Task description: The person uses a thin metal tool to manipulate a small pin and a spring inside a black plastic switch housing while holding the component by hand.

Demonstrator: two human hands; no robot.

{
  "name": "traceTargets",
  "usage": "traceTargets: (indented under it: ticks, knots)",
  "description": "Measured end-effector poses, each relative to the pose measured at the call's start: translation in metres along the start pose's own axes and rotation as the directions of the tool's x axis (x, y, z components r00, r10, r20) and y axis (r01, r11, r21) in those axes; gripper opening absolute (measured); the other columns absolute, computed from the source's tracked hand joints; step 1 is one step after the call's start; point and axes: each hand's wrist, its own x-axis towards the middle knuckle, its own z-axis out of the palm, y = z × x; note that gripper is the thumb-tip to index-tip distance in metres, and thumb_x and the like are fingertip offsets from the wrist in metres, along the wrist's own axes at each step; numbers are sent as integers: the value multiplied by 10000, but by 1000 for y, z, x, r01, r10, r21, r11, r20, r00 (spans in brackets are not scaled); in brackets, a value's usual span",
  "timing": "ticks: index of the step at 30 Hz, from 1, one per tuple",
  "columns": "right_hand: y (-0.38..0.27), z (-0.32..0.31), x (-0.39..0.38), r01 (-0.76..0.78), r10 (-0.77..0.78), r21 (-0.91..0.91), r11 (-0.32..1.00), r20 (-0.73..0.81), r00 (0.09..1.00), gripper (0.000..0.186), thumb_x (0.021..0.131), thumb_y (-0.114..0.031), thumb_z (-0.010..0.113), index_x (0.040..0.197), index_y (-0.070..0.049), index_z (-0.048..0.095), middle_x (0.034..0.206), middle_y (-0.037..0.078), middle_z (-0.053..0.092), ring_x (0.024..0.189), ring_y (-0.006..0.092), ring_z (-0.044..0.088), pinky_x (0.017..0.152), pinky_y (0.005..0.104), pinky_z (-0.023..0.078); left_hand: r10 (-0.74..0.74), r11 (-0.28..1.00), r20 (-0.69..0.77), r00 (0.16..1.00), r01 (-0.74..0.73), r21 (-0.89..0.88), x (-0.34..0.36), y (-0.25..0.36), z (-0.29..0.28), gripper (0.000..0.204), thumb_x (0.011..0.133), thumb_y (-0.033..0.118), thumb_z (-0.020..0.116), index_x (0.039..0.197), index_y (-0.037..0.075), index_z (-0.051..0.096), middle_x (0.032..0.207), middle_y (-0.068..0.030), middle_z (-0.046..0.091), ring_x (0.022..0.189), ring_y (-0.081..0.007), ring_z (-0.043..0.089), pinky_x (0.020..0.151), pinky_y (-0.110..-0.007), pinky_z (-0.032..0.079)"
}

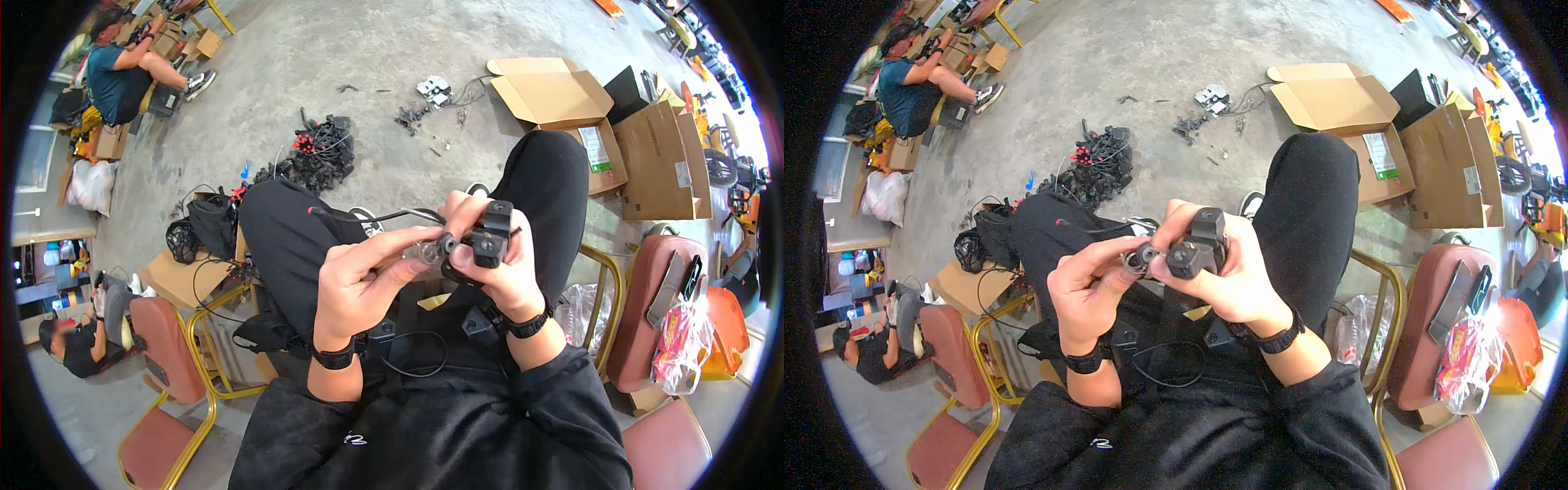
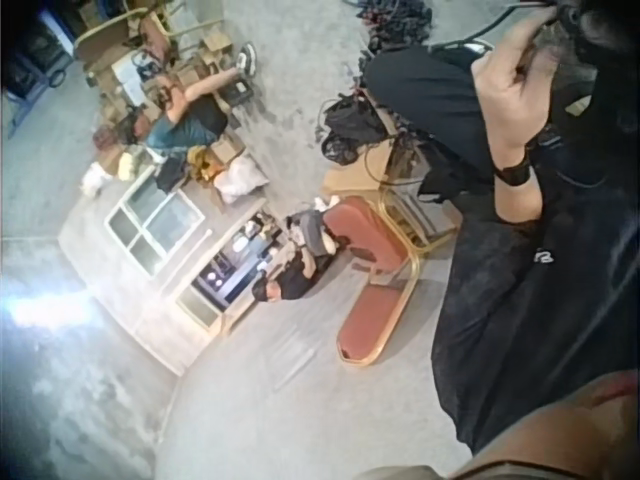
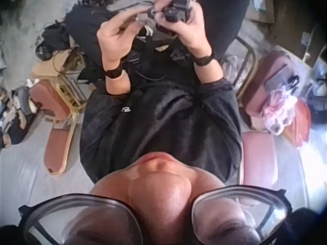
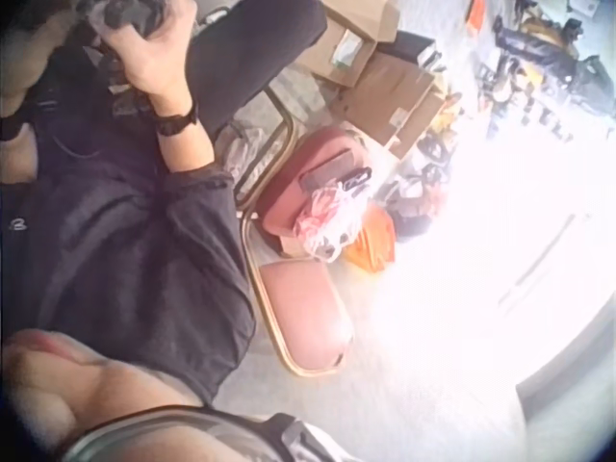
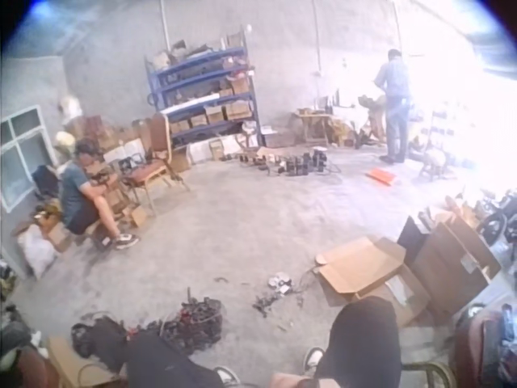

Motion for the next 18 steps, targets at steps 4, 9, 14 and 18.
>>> traceTargets:
  ticks: [4, 9, 14, 18]
  knots:
    - [3, 2, -2, -74, 72, -51, 996, -42, 997, 140, 717, -62, 689, 791, -26, 574, 714, 7, 501, 651, 94, 459, 601, 225, 349, -40, 999, -38, 998, 39, -17, -3, -2, -4, 224, 790, -5, 638, 1014, -13, 649, 767, -73, 676, 545, -21, 510, 479, -161, 378]
    - [14, -1, -6, 52, -74, -299, 953, -63, 995, 161, 701, -71, 702, 794, -27, 578, 709, 20, 508, 639, 100, 458, 577, 234, 348, -172, 981, -63, 983, 166, -99, -10, -8, -2, 189, 809, -33, 602, 992, -24, 650, 723, -48, 659, 532, 1, 454, 460, -153, 332]
    - [17, -4, -6, 119, -119, -300, 947, 20, 993, 183, 675, -69, 711, 800, -30, 583, 698, 31, 514, 612, 118, 461, 559, 245, 347, -227, 970, -54, 972, 221, -96, -13, -9, -3, 148, 825, -28, 589, 961, -28, 647, 691, -29, 639, 531, 8, 441, 451, -153, 314]
    - [18, -4, -4, 83, -66, -305, 949, 63, 996, 167, 683, -82, 701, 793, -26, 588, 696, 29, 515, 613, 113, 464, 560, 246, 349, -204, 979, -22, 979, 204, -17, -11, -10, -6, 131, 833, 2, 598, 951, -32, 642, 668, -32, 630, 519, 0, 442, 445, -164, 318]
